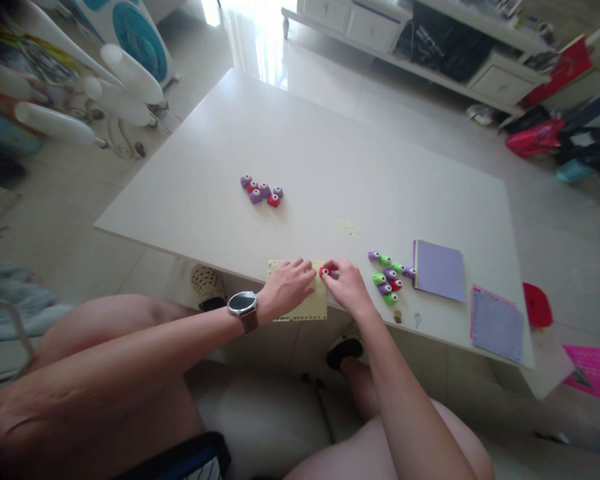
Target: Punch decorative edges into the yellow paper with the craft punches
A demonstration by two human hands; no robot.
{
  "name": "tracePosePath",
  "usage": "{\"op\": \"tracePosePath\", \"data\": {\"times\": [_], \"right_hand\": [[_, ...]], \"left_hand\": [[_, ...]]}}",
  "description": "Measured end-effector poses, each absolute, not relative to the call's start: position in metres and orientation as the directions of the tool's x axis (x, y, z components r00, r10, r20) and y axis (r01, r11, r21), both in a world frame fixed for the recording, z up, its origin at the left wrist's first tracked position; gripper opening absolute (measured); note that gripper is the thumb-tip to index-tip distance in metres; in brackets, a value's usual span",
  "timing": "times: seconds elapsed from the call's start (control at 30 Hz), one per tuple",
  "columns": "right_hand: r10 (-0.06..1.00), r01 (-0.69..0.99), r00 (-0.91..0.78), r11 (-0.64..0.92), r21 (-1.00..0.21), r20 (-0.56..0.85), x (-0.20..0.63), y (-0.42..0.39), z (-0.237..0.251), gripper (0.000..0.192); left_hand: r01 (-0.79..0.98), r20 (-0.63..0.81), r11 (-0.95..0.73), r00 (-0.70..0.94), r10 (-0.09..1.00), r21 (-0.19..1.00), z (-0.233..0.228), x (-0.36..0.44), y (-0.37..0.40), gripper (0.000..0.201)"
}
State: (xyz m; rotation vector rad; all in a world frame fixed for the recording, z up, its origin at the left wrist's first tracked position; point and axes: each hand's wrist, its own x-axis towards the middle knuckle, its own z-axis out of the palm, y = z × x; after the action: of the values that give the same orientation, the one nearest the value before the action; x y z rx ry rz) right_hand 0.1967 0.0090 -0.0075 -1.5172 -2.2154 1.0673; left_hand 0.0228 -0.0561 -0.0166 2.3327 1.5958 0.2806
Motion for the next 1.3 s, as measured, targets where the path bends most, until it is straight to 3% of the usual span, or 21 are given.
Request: {"op": "tracePosePath", "data": {"times": [0.33, 0.6, 0.77, 0.97, 1.3], "right_hand": [[0.889, 0.694, -0.417, 0.175, -0.699, -0.191, 0.197, 0.011, -0.009, 0.006], [0.911, 0.671, -0.351, 0.082, -0.737, -0.218, 0.200, 0.014, -0.011, 0.028], [0.931, 0.733, -0.268, 0.032, -0.679, -0.246, 0.203, 0.017, -0.015, 0.028], [0.899, 0.642, -0.278, -0.087, -0.761, -0.338, 0.203, 0.019, -0.019, 0.021], [0.905, 0.629, -0.268, -0.095, -0.771, -0.330, 0.209, 0.025, -0.032, 0.029]], "left_hand": [[0.877, -0.011, -0.348, 0.372, 0.928, 0.330, -0.018, 0.020, -0.054, 0.024], [0.881, 0.005, -0.347, 0.365, 0.931, 0.322, -0.018, 0.020, -0.055, 0.023], [0.876, -0.001, -0.345, 0.367, 0.930, 0.337, -0.019, 0.021, -0.054, 0.023], [0.875, 0.013, -0.350, 0.367, 0.930, 0.335, -0.022, 0.021, -0.054, 0.022], [0.872, 0.024, -0.348, 0.363, 0.932, 0.344, -0.024, 0.021, -0.054, 0.024]]}}
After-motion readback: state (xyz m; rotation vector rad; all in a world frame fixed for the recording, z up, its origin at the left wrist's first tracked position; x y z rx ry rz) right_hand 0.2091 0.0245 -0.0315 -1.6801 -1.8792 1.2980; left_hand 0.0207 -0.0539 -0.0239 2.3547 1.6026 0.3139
